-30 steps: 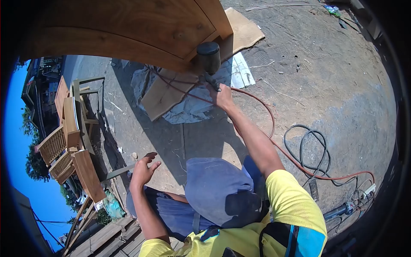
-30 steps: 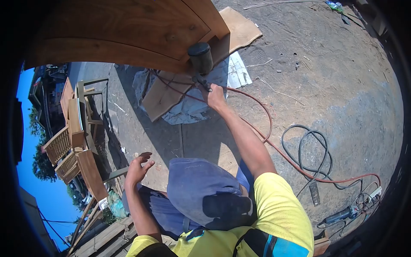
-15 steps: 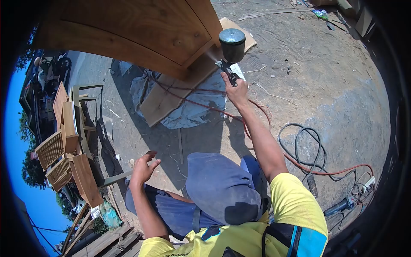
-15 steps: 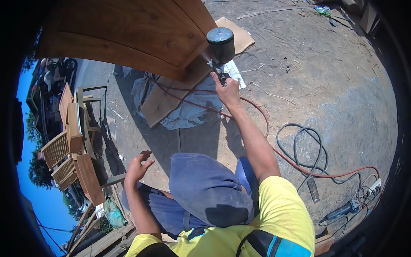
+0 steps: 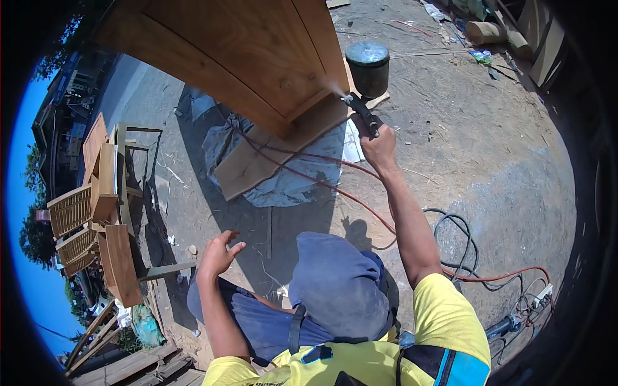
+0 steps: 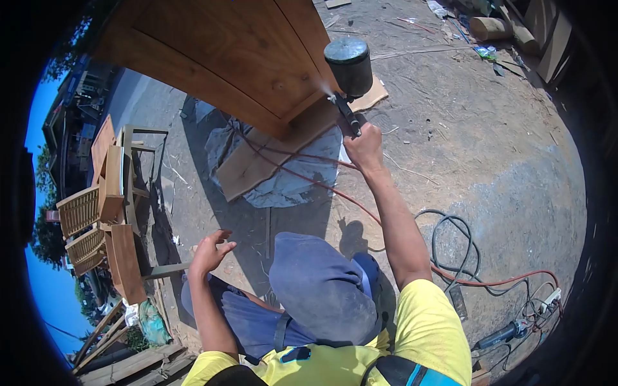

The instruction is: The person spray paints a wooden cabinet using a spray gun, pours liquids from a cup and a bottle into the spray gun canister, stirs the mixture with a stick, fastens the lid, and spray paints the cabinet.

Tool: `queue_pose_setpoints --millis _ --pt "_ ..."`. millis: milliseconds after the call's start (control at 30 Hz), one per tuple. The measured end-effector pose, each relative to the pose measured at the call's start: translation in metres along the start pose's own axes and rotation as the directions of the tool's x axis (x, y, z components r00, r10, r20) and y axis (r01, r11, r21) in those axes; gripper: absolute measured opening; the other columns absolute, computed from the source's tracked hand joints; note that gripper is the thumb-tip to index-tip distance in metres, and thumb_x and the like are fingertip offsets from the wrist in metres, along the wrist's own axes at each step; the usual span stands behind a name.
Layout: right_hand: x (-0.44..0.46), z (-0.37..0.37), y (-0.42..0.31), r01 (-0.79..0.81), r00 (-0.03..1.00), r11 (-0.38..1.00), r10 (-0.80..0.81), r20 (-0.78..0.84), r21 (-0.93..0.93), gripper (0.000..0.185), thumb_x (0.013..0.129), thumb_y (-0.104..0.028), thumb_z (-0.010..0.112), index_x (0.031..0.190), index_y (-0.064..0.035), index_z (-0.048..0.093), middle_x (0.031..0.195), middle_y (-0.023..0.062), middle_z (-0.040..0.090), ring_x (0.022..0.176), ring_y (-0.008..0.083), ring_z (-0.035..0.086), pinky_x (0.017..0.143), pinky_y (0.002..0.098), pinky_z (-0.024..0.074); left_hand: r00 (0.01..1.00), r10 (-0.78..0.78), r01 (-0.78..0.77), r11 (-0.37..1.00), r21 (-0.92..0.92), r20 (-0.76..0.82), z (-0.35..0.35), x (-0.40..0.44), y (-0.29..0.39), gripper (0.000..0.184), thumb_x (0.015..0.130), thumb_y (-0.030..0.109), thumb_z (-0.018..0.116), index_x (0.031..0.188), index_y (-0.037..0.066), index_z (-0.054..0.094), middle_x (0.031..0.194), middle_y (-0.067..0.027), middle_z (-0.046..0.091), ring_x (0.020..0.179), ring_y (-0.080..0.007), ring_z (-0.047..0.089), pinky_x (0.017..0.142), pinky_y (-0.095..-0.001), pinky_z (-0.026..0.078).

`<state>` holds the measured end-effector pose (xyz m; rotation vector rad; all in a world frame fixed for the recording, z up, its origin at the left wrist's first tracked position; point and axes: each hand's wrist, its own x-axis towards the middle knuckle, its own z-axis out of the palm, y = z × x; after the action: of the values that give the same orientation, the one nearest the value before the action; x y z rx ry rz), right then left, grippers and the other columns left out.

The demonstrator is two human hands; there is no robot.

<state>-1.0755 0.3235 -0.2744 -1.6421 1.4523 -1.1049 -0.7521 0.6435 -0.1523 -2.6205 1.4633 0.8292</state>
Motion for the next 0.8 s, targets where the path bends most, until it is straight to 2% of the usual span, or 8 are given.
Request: queue_pose_setpoints --millis 267,400,467,500,533,633,700,800 --pt "0.049 -0.089 -0.170 0.262 0.965 0.959 -0.257 -0.059 0.112 0.034 0.099 -0.037 0.075 0.100 -0.0034 0.077 0.075 0.0191 0.072 0.072 0.0355 0.075 0.063 0.0415 0.0540 0.996 0.086 -0.089 0.992 -0.091 -0.033 -0.006 0.006 0.022 0.046 0.092 0.027 0.081 0.130 0.003 0.070 0.124 -0.0236 0.074 0.120 -0.0390 0.070 0.100 -0.0455 0.056" --pt "0.078 -0.105 -0.223 0.574 0.803 0.817 -0.549 -0.233 0.054 0.029 0.101 -0.039 0.072 0.115 -0.0150 0.079 0.084 0.0150 0.076 0.080 0.0349 0.077 0.069 0.0423 0.0588 0.992 0.116 -0.121 0.986 -0.112 -0.052 -0.009 0.008 0.024 0.046 0.092 0.026 0.081 0.129 0.003 0.070 0.124 -0.0235 0.074 0.120 -0.0386 0.070 0.101 -0.0453 0.055" --pt "0.085 -0.109 -0.242 0.691 0.692 0.722 -0.653 -0.309 0.022 0.032 0.101 -0.043 0.070 0.114 -0.0160 0.080 0.069 0.0055 0.073 0.065 0.0151 0.072 0.065 0.0353 0.0540 0.989 0.134 -0.140 0.983 -0.117 -0.058 -0.007 0.011 0.020 0.045 0.092 0.026 0.081 0.129 0.003 0.070 0.125 -0.0230 0.074 0.121 -0.0385 0.070 0.101 -0.0452 0.055" --pt "0.065 -0.131 -0.278 0.832 0.525 0.554 -0.800 -0.291 -0.022 0.036 0.099 -0.003 0.064 0.134 -0.0056 0.072 0.126 0.0089 0.076 0.111 0.0222 0.071 0.098 0.0344 0.0534 0.990 0.127 -0.133 0.984 -0.116 -0.061 -0.008 0.011 0.017 0.045 0.092 0.027 0.080 0.129 0.003 0.071 0.125 -0.0228 0.074 0.121 -0.0386 0.070 0.101 -0.0456 0.055" --pt "0.069 -0.126 -0.271 0.833 0.523 0.552 -0.802 -0.288 -0.023 0.036 0.099 -0.003 0.064 0.134 -0.0056 0.072 0.126 0.0089 0.076 0.111 0.0222 0.071 0.098 0.0344 0.0534 0.991 0.118 -0.124 0.986 -0.115 -0.062 -0.008 0.009 0.013 0.045 0.092 0.028 0.080 0.129 0.003 0.071 0.126 -0.0226 0.074 0.121 -0.0387 0.070 0.101 -0.0459 0.055" --pt "0.081 -0.098 -0.230 0.571 0.812 0.818 -0.552 -0.192 0.066 0.030 0.100 -0.040 0.072 0.119 -0.0172 0.079 0.086 0.0183 0.077 0.081 0.0360 0.077 0.069 0.0423 0.0585 0.990 0.090 -0.096 0.994 -0.053 -0.108 -0.019 -0.006 -0.004 0.048 0.092 0.025 0.080 0.131 0.000 0.068 0.127 -0.0240 0.073 0.121 -0.0379 0.071 0.102 -0.0450 0.056" --pt "0.074 -0.085 -0.199 0.542 0.832 0.839 -0.528 -0.173 0.050 0.035 0.100 -0.045 0.072 0.108 -0.0119 0.081 0.069 0.0067 0.073 0.066 0.0162 0.072 0.065 0.0361 0.0538 0.985 0.045 -0.050 0.998 -0.027 -0.164 -0.027 -0.030 -0.014 0.047 0.093 0.028 0.079 0.130 0.002 0.069 0.126 -0.0234 0.073 0.120 -0.0387 0.070 0.100 -0.0460 0.055" --pt "0.053 -0.069 -0.155 0.295 0.955 0.952 -0.294 -0.023 0.083 0.043 0.097 -0.048 0.075 0.095 -0.0053 0.080 0.065 0.0066 0.069 0.060 0.0160 0.065 0.060 0.0372 0.0502 0.970 -0.079 0.067 0.996 -0.060 -0.232 -0.030 -0.067 -0.028 0.046 0.094 0.032 0.077 0.130 0.004 0.070 0.125 -0.0222 0.073 0.120 -0.0394 0.069 0.101 -0.0467 0.054"
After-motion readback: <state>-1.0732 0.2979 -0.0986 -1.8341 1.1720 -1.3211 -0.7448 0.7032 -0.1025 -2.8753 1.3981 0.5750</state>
